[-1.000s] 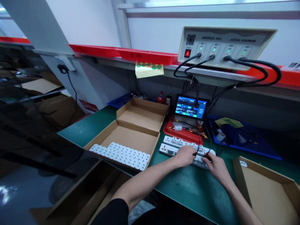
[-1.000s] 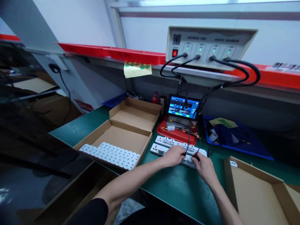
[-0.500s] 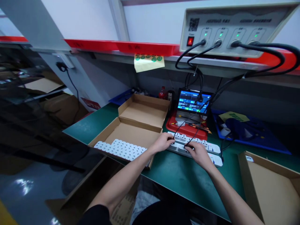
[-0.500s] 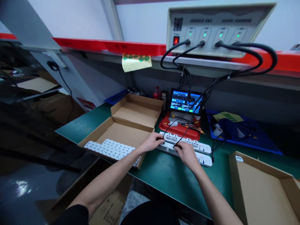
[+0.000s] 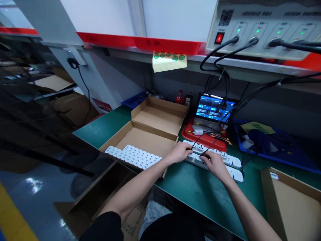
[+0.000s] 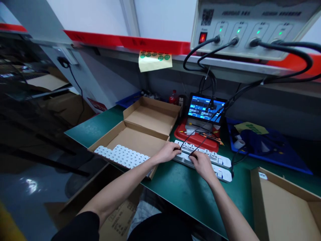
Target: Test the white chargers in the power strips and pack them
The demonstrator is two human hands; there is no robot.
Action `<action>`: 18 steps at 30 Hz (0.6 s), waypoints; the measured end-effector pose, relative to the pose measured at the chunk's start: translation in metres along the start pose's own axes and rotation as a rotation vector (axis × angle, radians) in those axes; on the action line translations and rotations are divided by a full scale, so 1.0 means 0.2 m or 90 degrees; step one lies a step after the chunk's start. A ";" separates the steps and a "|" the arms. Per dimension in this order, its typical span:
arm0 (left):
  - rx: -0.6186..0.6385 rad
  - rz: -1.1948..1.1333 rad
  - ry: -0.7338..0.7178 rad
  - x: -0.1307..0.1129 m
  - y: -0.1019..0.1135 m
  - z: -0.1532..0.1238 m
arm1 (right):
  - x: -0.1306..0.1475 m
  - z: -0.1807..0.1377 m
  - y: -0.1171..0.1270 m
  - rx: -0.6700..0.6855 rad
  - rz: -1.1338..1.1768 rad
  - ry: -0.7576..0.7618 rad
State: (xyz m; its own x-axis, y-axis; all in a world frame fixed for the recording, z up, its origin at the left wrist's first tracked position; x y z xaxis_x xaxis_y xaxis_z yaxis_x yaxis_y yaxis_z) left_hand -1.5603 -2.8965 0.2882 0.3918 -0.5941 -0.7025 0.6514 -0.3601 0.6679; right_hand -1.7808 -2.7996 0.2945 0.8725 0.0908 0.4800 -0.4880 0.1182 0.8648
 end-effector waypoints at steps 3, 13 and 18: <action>0.009 0.020 -0.003 -0.01 0.00 0.00 | -0.01 0.00 -0.02 0.001 -0.025 0.010; 0.014 0.091 -0.043 -0.01 -0.02 -0.04 | 0.00 -0.05 -0.03 -0.022 -0.127 0.053; -0.117 0.170 -0.091 -0.11 -0.03 -0.10 | -0.19 -0.20 0.19 -0.011 -0.219 0.036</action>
State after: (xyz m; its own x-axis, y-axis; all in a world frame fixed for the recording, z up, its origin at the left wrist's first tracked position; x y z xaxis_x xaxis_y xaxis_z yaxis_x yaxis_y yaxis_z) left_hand -1.5593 -2.8665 0.2950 0.4773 -0.7493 -0.4590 0.6495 -0.0510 0.7586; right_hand -1.8341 -2.7591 0.3029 0.9835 0.0973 0.1522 -0.1671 0.1687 0.9714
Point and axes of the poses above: each hand's wrist, its own z-axis towards the middle knuckle, its own y-axis out of the back of the hand, x = y × z, the point moved 1 cm from there along z, towards the middle knuckle, and after that the axes turned 1 degree about -y, right-handed, at the moved point
